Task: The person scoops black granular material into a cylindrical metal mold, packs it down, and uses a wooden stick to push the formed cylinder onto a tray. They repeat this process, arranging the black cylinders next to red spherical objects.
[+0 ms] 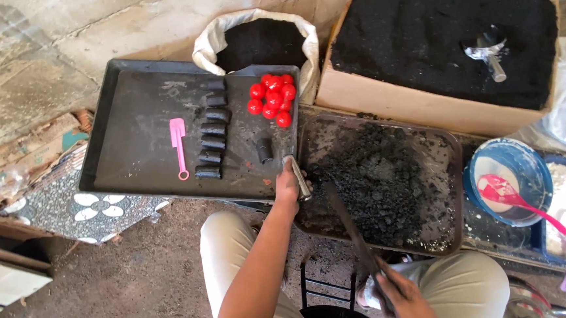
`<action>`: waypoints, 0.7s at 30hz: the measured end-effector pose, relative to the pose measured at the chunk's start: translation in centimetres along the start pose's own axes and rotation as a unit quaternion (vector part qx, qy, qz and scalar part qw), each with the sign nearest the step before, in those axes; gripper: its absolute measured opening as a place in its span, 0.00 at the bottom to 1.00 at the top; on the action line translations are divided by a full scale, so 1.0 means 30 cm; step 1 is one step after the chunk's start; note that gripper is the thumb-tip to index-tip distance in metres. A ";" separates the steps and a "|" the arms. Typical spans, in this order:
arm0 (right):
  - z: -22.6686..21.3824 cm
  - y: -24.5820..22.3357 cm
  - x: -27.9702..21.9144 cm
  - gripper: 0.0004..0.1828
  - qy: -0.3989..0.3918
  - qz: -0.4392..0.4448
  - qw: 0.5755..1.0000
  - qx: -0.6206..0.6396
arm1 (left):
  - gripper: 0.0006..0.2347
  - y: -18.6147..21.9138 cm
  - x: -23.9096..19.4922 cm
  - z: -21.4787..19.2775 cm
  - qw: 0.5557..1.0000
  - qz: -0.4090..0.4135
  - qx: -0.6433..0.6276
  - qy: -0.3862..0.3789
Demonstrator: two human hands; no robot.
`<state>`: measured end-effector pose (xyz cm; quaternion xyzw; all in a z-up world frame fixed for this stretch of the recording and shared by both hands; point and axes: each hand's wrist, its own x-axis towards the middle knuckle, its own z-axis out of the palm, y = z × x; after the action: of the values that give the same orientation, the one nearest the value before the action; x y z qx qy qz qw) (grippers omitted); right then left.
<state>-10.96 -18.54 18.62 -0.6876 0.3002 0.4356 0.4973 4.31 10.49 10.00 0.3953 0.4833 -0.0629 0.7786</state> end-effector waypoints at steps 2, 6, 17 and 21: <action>0.033 -0.042 0.058 0.32 0.007 -0.084 0.996 -0.043 | 0.21 0.000 -0.049 0.007 0.999 -0.015 0.041 -0.003; 0.133 -0.116 0.244 0.33 0.021 -0.244 0.964 -0.109 | 0.30 -0.006 -0.108 0.005 0.980 -0.035 0.190 0.045; 0.468 -0.320 0.476 0.29 0.098 -0.302 0.946 -0.069 | 0.39 -0.013 -0.078 -0.100 0.974 0.042 0.218 0.041; 0.517 -0.284 0.591 0.26 0.153 -0.307 0.933 -0.109 | 0.41 -0.014 -0.056 -0.146 0.969 0.048 0.235 0.061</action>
<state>-0.60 -0.73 4.35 -0.8547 0.0971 0.1809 0.4768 0.14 12.69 10.15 0.5932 0.4815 -0.1131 0.6352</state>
